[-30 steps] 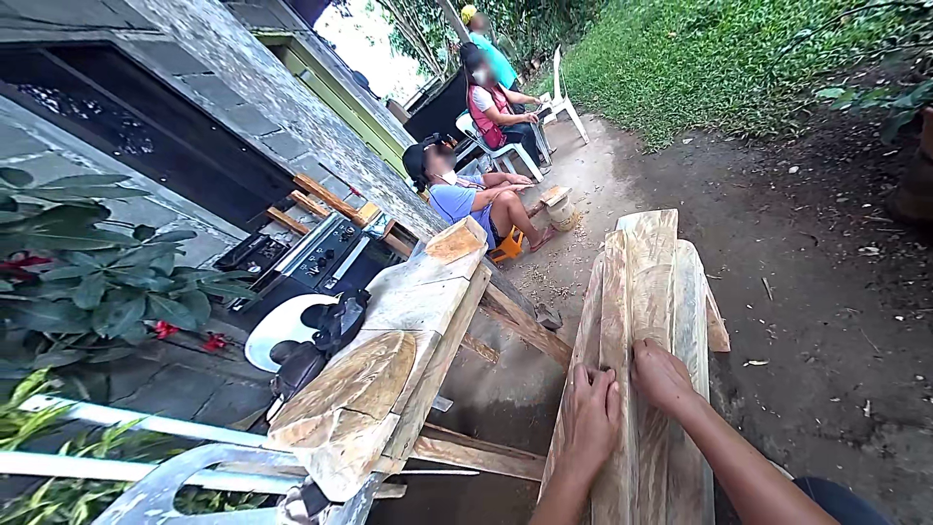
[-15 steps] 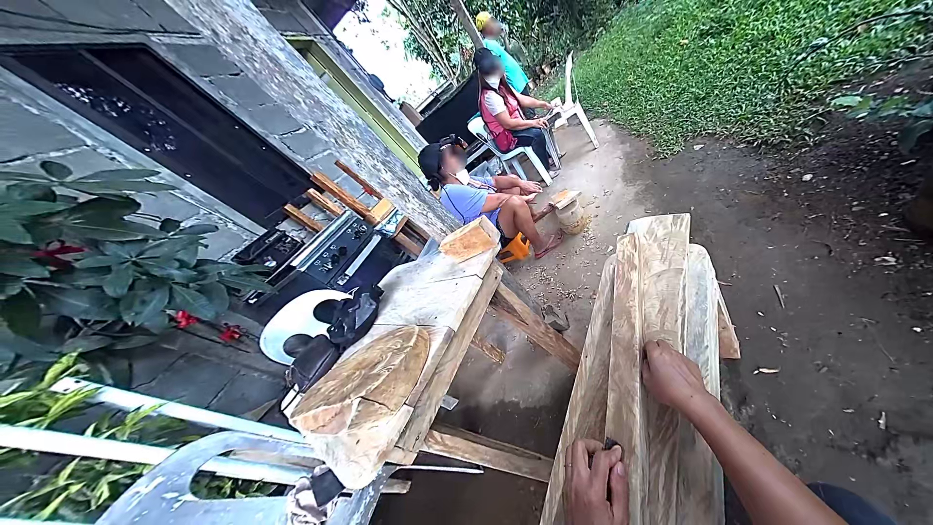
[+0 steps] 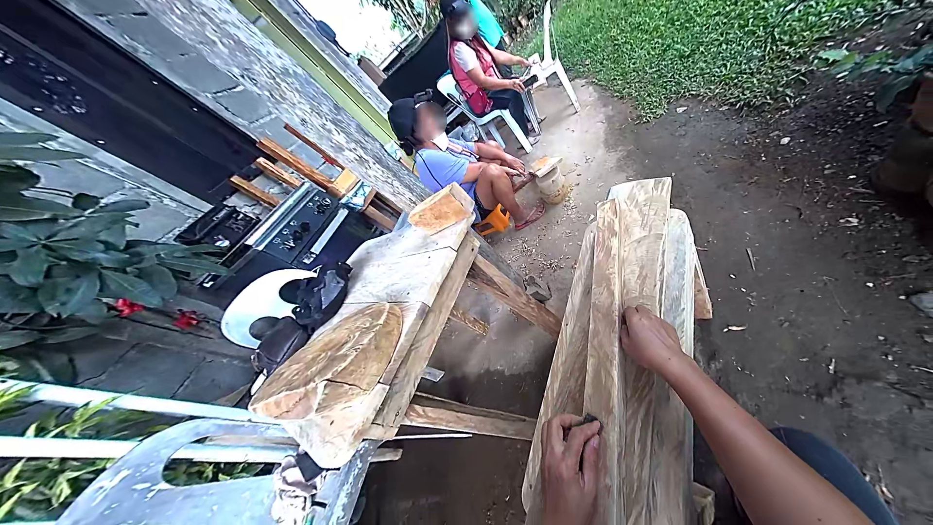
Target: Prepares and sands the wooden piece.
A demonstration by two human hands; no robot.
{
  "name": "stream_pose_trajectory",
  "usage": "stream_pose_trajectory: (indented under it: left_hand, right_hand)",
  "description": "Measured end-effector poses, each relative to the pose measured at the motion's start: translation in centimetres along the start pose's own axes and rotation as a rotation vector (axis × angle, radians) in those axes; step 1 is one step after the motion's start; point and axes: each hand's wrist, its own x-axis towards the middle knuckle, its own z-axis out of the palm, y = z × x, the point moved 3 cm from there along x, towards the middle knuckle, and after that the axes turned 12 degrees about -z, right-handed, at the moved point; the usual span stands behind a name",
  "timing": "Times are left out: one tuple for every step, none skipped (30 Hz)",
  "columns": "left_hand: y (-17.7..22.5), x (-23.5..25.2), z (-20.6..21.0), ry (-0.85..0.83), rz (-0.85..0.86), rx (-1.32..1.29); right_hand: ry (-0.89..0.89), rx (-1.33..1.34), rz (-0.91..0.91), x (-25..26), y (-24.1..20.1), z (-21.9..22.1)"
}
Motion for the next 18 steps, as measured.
stream_pose_trajectory:
  left_hand:
    - [-0.3,0.8,0.3,0.007,0.022,0.0]
    - [-0.6,1.8,0.6,0.002,0.039,-0.003]
    - [-0.8,3.0,0.9,-0.013,0.045,-0.013]
    - [-0.9,4.4,1.2,-0.039,0.04,-0.033]
    - [-0.9,5.8,1.5,-0.078,0.022,-0.052]
    - [-0.9,7.4,1.9,-0.109,0.004,-0.062]
    - [-0.8,8.9,2.5,-0.125,-0.009,-0.065]
    - [-0.7,10.5,3.1,-0.133,-0.016,-0.062]
    - [-0.6,12.1,3.8,-0.136,-0.017,-0.053]
    - [-0.4,13.7,4.5,-0.138,-0.013,-0.042]
    - [-0.3,15.3,5.2,-0.144,-0.015,-0.03]
    - [-0.2,16.6,5.8,-0.152,-0.027,-0.013]
    - [-0.2,17.8,6.4,-0.158,-0.04,0.007]
    - [-0.1,18.7,6.9,-0.159,-0.049,0.027]
    - [0.0,19.2,7.2,-0.162,-0.058,0.045]
    - [0.1,19.3,7.4,-0.162,-0.067,0.058]
    - [0.1,19.2,7.5,-0.156,-0.07,0.067]
    - [0.1,18.8,7.3,-0.149,-0.072,0.074]
  right_hand:
    - [0.002,0.001,0.0,0.1,0.0,0.1]
    - [0.007,0.002,0.0,0.1,0.0,0.1]
    - [0.007,0.005,-0.002,0.1,-0.1,0.1]
    - [0.008,0.008,-0.005,0.1,-0.1,0.0]
    - [0.008,0.008,-0.004,0.1,-0.2,0.0]
    - [0.01,0.005,-0.001,0.1,-0.2,0.0]
    - [0.01,0.004,0.001,0.0,-0.2,0.0]
    - [0.009,0.002,0.002,0.0,-0.2,0.0]
    - [0.008,-0.001,0.003,0.1,-0.2,0.1]
    - [0.008,-0.004,0.003,0.1,-0.2,0.0]
    - [0.009,-0.004,0.004,0.1,-0.2,0.0]
    - [0.008,-0.006,0.006,0.1,-0.3,0.0]
    - [0.005,-0.007,0.008,0.2,-0.3,0.0]
    - [0.0,-0.007,0.01,0.2,-0.3,0.0]
    - [-0.004,-0.006,0.011,0.2,-0.2,-0.1]
    - [-0.008,-0.002,0.011,0.1,-0.2,-0.1]
    - [-0.012,0.002,0.01,0.1,-0.2,-0.1]
    - [-0.011,0.006,0.006,0.1,-0.1,-0.1]
